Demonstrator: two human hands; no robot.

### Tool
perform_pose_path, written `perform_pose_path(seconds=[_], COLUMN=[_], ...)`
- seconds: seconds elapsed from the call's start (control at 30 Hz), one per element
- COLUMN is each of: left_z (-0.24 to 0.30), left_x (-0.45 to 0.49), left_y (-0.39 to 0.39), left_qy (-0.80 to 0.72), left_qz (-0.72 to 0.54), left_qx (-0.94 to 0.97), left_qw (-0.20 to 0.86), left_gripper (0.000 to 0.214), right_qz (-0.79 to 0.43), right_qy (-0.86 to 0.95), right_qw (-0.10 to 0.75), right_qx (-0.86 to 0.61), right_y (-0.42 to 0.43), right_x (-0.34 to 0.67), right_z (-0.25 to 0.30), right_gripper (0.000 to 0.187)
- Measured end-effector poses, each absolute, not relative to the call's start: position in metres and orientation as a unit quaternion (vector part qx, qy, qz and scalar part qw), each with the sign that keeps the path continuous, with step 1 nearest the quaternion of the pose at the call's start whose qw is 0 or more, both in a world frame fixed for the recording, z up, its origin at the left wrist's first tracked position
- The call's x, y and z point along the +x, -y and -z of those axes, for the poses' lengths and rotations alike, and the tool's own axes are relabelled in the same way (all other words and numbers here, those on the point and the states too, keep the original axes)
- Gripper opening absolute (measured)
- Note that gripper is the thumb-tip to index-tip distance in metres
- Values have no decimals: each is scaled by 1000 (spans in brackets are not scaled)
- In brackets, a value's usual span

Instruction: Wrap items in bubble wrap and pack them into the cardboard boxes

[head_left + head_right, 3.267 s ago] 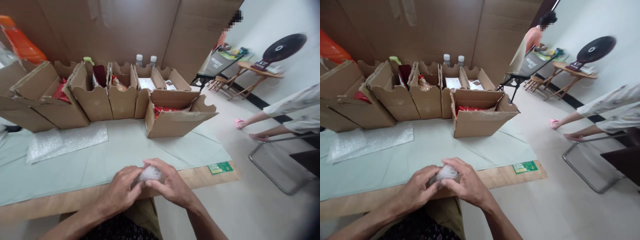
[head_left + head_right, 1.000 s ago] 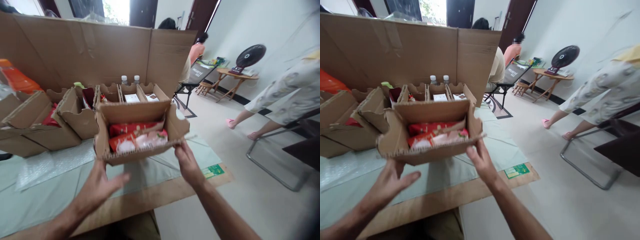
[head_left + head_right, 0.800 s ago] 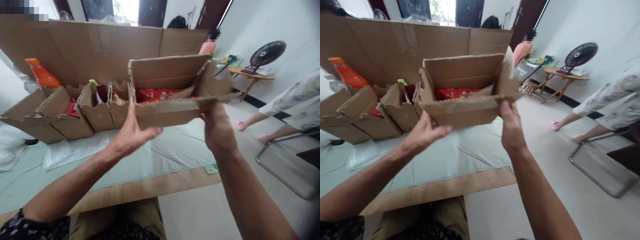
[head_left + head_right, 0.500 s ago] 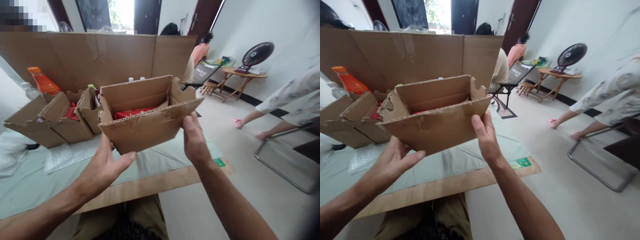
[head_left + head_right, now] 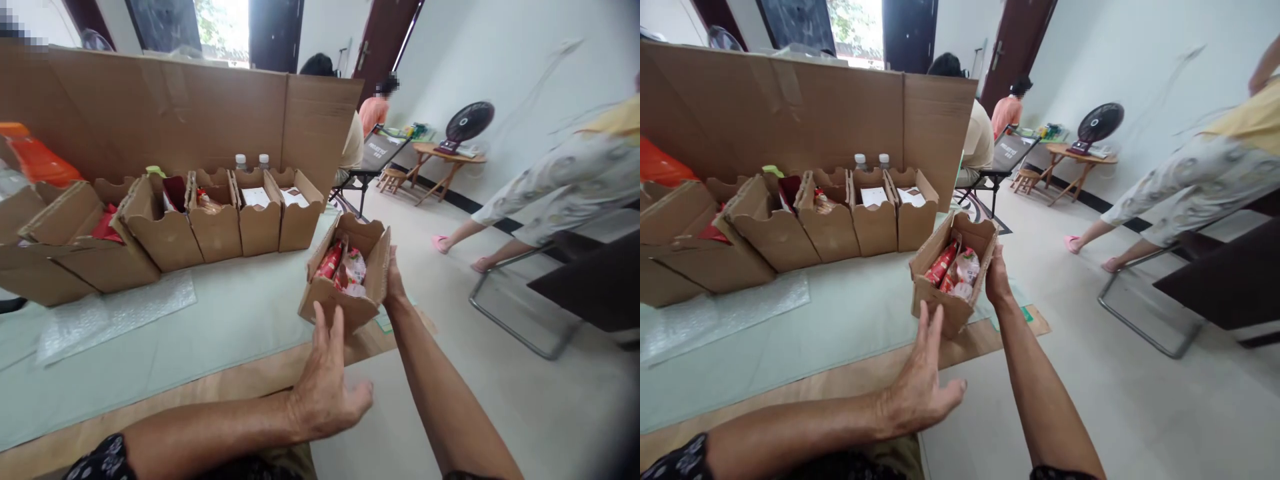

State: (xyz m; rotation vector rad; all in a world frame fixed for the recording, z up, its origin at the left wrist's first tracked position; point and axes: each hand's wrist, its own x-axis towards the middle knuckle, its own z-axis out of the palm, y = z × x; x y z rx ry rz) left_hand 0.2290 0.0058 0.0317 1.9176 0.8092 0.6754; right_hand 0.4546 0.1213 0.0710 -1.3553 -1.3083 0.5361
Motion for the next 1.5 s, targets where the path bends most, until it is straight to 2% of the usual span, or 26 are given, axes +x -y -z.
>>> perform_pose_path(seconds=[0.1, 0.2, 0.27, 0.37, 0.47, 0.57, 0.73, 0.87, 0.97, 1.1, 1.2, 1.3, 1.43, 1.5], left_z=[-25, -14, -6, 0, 0, 2, 25, 36, 35, 34, 34, 35, 36, 37], left_x=[207, 180, 176, 197, 231, 247, 229, 219, 222, 224, 223, 223, 224, 223], left_y=[-15, -40, -57, -76, -95, -117, -130, -121, -118, -119, -121, -122, -124, -125], left_qy=[-301, -363, -393, -347, -289, -285, -322, -305, -316, -316, -314, -315, -306, -303], left_qz=[-291, -352, -353, -326, -311, -271, -180, -160, -155, -151, -152, -155, -170, -178], left_qx=[782, 761, 751, 773, 802, 831, 885, 908, 910, 913, 912, 909, 904, 903], left_qw=[462, 407, 396, 420, 420, 393, 284, 239, 218, 211, 217, 225, 244, 248], left_gripper=[99, 85, 86, 93, 100, 100, 79, 63, 58, 54, 54, 54, 55, 55], right_qz=[-277, -277, -298, -291, -264, -254, -315, -377, -388, -384, -363, -300, -125, -49], right_qy=[487, 455, 476, 522, 532, 517, 533, 547, 561, 569, 562, 536, 478, 517], right_qw=[593, 623, 589, 487, 468, 501, 503, 496, 485, 478, 487, 509, 578, 574], right_qx=[-578, -573, -581, -637, -654, -646, -603, -559, -547, -547, -562, -603, -650, -633], right_y=[-87, -40, -18, -12, -34, -68, -137, -203, -248, -287, -292, -271, -225, -213], right_x=[468, 472, 465, 450, 449, 472, 522, 542, 544, 541, 537, 526, 487, 455], right_z=[-53, -18, 7, 26, 20, 6, -9, -17, -21, -21, -18, -13, -21, -39], right_gripper=[94, 82, 80, 59, 43, 48, 62, 64, 54, 28, 28, 39, 37, 36])
